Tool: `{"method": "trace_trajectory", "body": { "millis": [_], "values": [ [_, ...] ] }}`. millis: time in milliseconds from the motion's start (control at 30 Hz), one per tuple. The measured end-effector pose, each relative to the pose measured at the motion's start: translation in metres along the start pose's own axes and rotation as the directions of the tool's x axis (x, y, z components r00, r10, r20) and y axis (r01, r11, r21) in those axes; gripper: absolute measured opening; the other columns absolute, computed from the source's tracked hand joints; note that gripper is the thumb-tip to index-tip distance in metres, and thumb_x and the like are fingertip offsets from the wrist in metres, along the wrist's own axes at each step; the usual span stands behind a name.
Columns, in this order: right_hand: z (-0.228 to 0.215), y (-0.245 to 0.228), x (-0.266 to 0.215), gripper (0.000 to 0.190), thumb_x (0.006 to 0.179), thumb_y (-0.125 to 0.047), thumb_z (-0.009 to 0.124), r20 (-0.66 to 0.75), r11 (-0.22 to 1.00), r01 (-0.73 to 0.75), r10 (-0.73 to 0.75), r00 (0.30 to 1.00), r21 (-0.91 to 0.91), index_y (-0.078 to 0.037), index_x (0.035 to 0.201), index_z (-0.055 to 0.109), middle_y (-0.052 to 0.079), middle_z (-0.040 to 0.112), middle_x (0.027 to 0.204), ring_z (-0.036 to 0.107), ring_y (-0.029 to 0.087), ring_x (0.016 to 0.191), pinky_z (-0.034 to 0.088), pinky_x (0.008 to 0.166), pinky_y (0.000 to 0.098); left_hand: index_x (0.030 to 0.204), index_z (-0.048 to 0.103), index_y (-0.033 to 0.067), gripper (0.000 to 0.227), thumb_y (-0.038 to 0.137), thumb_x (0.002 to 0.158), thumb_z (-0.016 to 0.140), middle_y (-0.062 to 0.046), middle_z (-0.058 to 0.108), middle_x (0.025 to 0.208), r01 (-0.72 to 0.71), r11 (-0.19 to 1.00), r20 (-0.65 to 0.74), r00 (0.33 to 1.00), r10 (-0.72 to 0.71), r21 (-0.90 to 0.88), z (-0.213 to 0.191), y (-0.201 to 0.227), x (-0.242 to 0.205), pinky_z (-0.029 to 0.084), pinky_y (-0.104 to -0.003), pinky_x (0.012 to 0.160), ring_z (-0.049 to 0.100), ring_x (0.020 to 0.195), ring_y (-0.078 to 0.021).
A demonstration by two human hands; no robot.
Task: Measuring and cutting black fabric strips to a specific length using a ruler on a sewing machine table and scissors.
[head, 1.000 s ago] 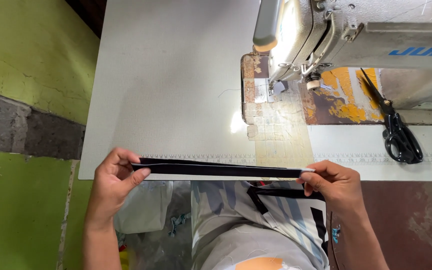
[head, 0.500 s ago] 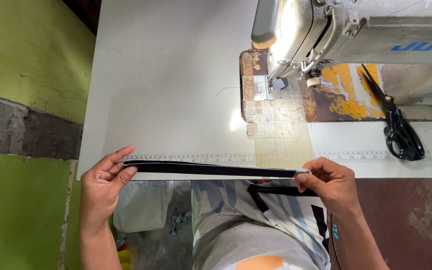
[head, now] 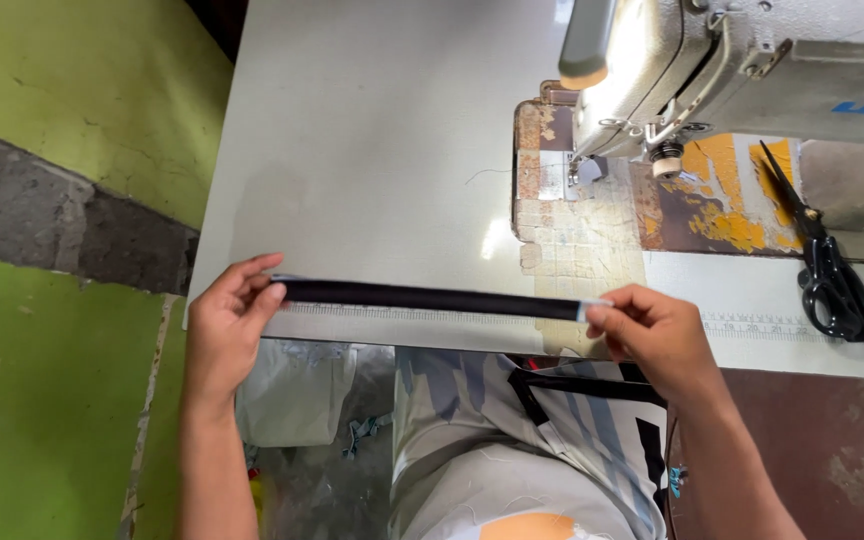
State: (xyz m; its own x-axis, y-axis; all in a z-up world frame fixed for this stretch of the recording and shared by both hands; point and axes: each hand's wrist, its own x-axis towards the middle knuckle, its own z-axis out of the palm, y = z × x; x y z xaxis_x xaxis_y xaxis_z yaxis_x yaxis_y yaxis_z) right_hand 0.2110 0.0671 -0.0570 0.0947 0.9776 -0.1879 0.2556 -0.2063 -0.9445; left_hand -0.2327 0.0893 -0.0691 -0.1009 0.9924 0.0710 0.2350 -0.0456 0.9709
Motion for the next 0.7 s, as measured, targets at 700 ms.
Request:
{"method": "trace_trajectory", "body": {
  "millis": [700],
  "values": [
    [0.014,-0.031,0.056,0.031,0.082,-0.022,0.071,0.180,0.775,-0.108,0.277,0.944,-0.623,-0.004,0.057,0.066,0.005,0.061,0.054,0.049,0.017,0.052,0.038,0.057,0.0321,0.100,0.079,0.0101,0.014,0.013,0.090,0.069,-0.005,0.077,0.097,-0.168,0.848,0.175,0.980,0.091,0.503,-0.011,-0.011,0.045,0.049,-0.036,0.091,0.066,0.098,-0.0228]
  ]
}}
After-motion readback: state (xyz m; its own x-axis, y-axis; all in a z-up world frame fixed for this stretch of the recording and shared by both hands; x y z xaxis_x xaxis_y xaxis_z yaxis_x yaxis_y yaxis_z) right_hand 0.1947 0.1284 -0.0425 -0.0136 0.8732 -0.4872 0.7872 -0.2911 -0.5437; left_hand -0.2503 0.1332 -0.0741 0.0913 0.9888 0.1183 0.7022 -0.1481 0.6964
